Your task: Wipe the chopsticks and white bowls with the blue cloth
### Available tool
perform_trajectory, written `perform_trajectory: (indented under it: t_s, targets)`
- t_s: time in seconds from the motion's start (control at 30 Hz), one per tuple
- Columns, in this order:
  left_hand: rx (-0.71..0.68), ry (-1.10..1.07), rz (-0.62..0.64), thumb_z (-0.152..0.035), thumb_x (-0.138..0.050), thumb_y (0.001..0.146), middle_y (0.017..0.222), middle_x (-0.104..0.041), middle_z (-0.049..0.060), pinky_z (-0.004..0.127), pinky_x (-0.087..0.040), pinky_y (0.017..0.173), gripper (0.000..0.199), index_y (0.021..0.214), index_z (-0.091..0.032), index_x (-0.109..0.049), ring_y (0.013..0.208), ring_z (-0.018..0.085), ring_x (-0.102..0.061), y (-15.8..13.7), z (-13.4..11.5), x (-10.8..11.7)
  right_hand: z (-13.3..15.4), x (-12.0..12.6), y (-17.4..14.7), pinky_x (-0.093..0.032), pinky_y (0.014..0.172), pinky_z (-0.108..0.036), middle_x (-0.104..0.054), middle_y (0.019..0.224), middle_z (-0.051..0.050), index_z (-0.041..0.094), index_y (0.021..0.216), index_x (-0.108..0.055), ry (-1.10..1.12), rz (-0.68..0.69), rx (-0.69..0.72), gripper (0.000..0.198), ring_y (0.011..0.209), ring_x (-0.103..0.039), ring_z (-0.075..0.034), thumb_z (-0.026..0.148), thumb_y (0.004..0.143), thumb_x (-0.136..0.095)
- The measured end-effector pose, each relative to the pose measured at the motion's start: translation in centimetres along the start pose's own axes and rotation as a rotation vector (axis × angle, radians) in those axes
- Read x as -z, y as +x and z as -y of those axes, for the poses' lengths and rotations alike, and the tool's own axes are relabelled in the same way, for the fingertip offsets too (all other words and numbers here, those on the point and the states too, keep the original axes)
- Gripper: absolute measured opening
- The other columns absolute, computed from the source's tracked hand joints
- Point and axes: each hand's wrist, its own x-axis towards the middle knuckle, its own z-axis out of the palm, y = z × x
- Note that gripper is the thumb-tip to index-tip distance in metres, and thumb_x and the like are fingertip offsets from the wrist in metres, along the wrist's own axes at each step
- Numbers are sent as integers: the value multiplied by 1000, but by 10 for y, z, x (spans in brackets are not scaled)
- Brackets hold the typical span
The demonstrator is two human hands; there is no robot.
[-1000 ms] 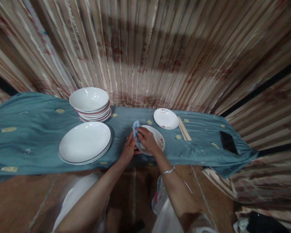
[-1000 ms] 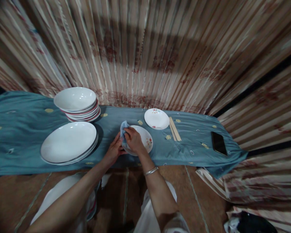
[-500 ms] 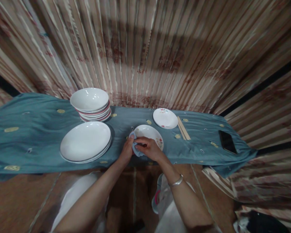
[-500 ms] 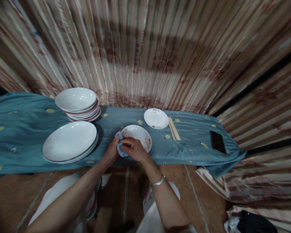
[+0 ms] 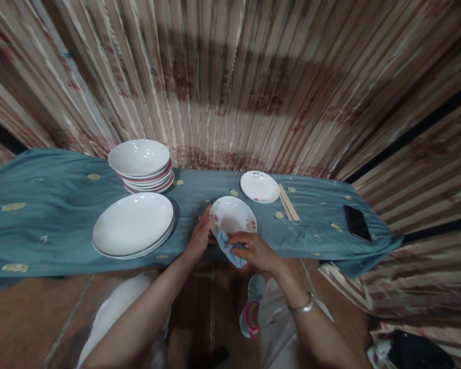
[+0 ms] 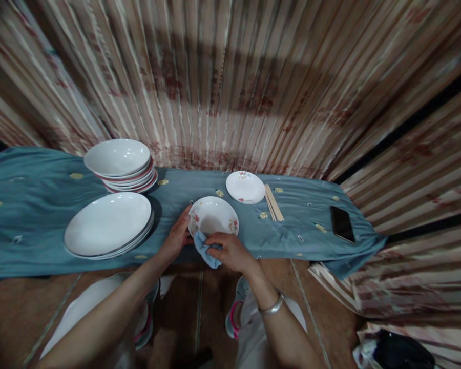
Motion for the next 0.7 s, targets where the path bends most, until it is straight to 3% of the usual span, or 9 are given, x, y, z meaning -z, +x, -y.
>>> perform_trajectory:
  t_s: [0.43, 0.7]
  targets:
    - [28, 47, -16, -40, -62, 79, 122, -61, 8, 32, -57, 57, 72, 144, -29, -32, 83, 23, -66, -3, -9, -4, -17, 23, -19, -47, 94, -39, -67, 113, -10, 20, 90, -74, -350, -57, -39, 24, 104, -64, -24, 9, 74, -58]
    - [19, 70, -15, -39, -61, 80, 130, -56, 8, 30, -57, 54, 68, 143, -30, -35, 87, 24, -66, -5, -11, -5, -39, 33, -16, -47, 95, -40, -66, 116, -10, 20, 88, -73, -503, -183, -58, 24, 109, -61, -24, 10, 76, -56]
